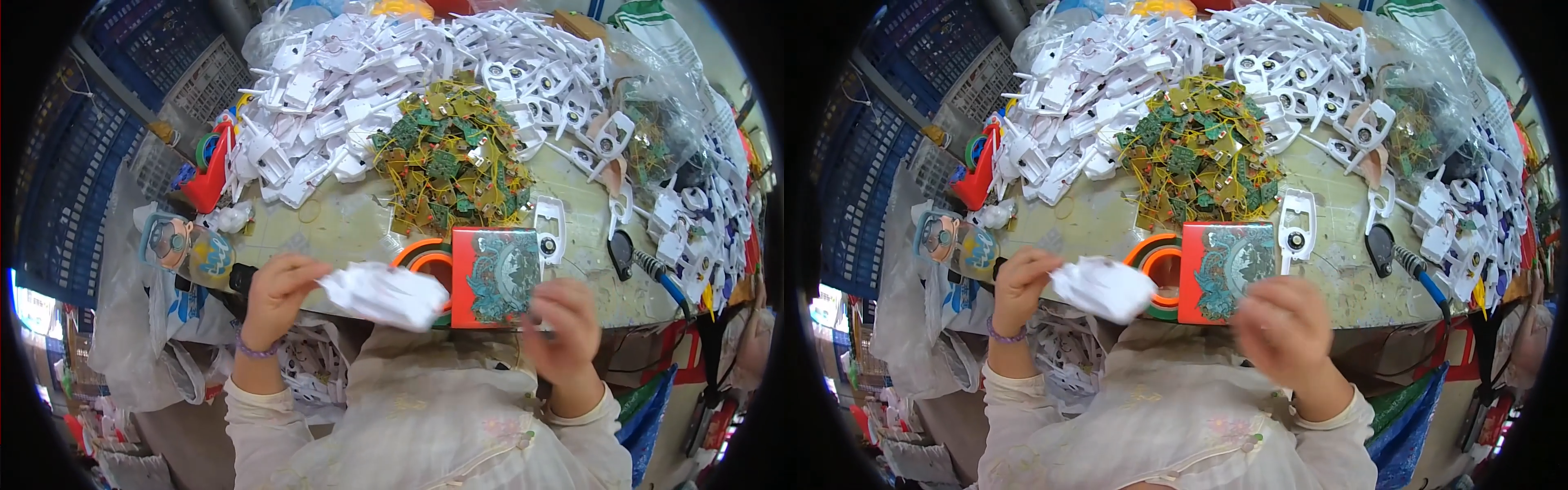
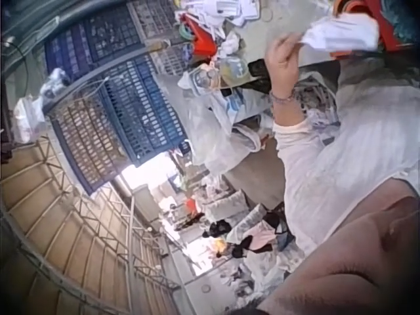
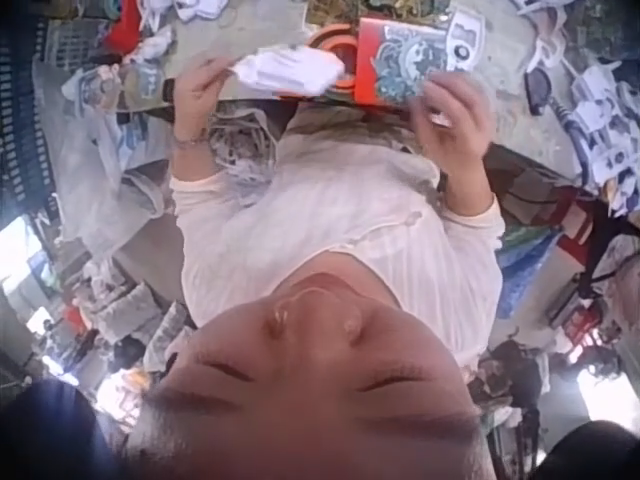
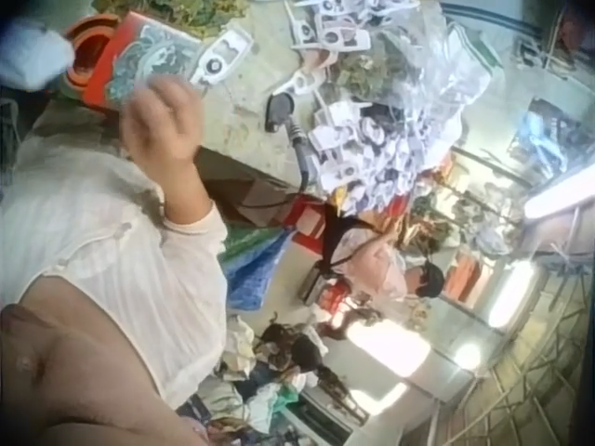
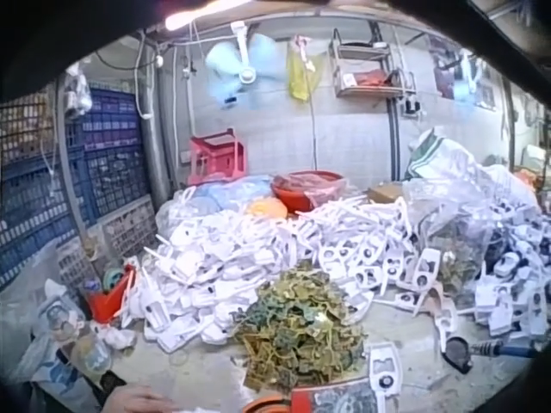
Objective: Soldering components onto small circuit boards for toy assembly.
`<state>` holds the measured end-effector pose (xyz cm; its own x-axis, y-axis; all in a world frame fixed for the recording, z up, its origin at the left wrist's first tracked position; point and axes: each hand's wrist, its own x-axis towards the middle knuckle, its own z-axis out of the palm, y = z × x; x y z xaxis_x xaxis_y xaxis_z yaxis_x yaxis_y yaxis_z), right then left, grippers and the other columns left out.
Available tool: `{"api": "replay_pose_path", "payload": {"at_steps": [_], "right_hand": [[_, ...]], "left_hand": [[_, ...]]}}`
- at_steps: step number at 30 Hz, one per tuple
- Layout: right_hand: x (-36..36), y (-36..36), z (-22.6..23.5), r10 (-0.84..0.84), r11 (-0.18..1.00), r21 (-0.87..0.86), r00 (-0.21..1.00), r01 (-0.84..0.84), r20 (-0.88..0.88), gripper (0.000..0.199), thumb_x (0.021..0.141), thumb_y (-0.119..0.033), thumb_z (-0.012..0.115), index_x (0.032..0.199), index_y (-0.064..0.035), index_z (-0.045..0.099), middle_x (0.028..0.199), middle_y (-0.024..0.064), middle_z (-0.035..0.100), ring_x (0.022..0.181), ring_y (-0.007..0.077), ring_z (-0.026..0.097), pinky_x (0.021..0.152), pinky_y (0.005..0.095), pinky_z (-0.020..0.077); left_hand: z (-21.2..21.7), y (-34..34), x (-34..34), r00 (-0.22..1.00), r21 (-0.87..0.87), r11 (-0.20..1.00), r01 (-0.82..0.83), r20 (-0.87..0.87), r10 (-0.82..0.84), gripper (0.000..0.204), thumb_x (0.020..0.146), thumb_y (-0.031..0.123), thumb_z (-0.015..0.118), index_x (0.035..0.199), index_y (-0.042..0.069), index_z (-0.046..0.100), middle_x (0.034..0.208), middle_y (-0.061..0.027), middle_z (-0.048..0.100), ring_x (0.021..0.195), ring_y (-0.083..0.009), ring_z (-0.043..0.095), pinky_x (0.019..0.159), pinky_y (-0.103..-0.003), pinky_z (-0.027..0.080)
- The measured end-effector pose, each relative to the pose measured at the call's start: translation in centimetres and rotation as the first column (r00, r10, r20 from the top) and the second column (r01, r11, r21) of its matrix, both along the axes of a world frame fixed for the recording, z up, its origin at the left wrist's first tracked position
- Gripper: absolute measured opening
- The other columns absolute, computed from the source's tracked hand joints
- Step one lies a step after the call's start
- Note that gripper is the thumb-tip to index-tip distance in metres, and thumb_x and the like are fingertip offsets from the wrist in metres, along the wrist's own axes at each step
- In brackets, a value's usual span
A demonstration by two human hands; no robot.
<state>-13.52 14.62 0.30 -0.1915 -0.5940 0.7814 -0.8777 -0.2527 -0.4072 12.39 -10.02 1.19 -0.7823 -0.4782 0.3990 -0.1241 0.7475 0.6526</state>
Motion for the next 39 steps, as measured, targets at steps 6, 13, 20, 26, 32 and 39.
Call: {"api": "replay_pose_path", "payload": {"at_steps": [6,13,20,26,32,39], "right_hand": [[2.3,-2.6,0.4,0.234,0.967,-0.08,0.968,-0.241,-0.09,0.035,0.07,-0.003,0.068,0.105,-0.001,0.064,0.099,0.0157,0.062,0.073,0.0252,0.064,0.056,0.03,0.0525],[3.7,-3.3,0.0,0.202,0.97,-0.053,0.903,-0.239,-0.378,0.033,0.067,-0.009,0.063,0.099,0.0008,0.065,0.092,0.0067,0.06,0.073,0.0176,0.059,0.056,0.0256,0.0493],[5.1,-3.9,-3.1,0.198,0.976,0.177,0.866,-0.129,-0.46,0.031,0.07,-0.013,0.06,0.098,-0.003,0.064,0.09,0.0024,0.059,0.077,0.0158,0.055,0.067,0.029,0.0442],[4.7,-2.9,-2.4,0.23,0.97,0.173,0.884,-0.173,-0.406,0.027,0.069,-0.014,0.059,0.094,-0.0022,0.063,0.086,0.0059,0.059,0.082,0.0193,0.057,0.07,0.0312,0.0464],[-2.3,-1.8,-1.2,-0.195,0.966,0.153,0.975,0.209,-0.103,0.022,0.072,-0.007,0.066,0.093,-0.0034,0.064,0.085,0.0102,0.063,0.076,0.0289,0.06,0.066,0.0383,0.0495],[-13.0,-8.1,-3.3,-0.501,0.76,0.48,0.866,0.438,0.002,0.021,0.082,-0.011,0.06,0.101,-0.0042,0.062,0.099,0.0142,0.062,0.095,0.0331,0.058,0.082,0.0413,0.0468]], "left_hand": [[0.5,0.8,-4.1,0.964,0.102,0.968,0.23,0.11,-0.241,0.034,0.071,-0.006,0.065,0.103,0.006,0.068,0.089,-0.0095,0.066,0.08,-0.0264,0.06,0.072,-0.034,0.047],[0.1,0.9,-7.6,0.997,-0.357,0.93,0.083,0.024,-0.08,0.033,0.071,-0.003,0.064,0.102,0.009,0.068,0.103,-0.0081,0.065,0.104,-0.0296,0.059,0.085,-0.039,0.047],[-0.4,1.4,-8.9,0.956,-0.303,0.909,0.286,0.148,-0.252,0.036,0.073,-0.004,0.059,0.106,0.008,0.066,0.112,-0.0085,0.063,0.113,-0.0302,0.055,0.092,-0.041,0.045],[0.4,4.4,-8.8,0.819,-0.155,0.807,0.57,0.192,-0.541,0.027,0.072,0.005,0.068,0.099,0.007,0.066,0.109,-0.0078,0.064,0.104,-0.0271,0.06,0.086,-0.038,0.05],[-1.1,4.7,-8.7,0.892,-0.152,0.88,0.451,0.115,-0.437,0.023,0.07,0.006,0.071,0.093,0.007,0.067,0.099,-0.0076,0.068,0.094,-0.0274,0.064,0.077,-0.037,0.052],[-2.1,5.7,-9.1,0.964,0.001,0.964,0.266,0.029,-0.266,0.019,0.073,0.007,0.073,0.091,0.005,0.067,0.09,-0.0084,0.069,0.083,-0.0248,0.067,0.071,-0.034,0.052]]}}
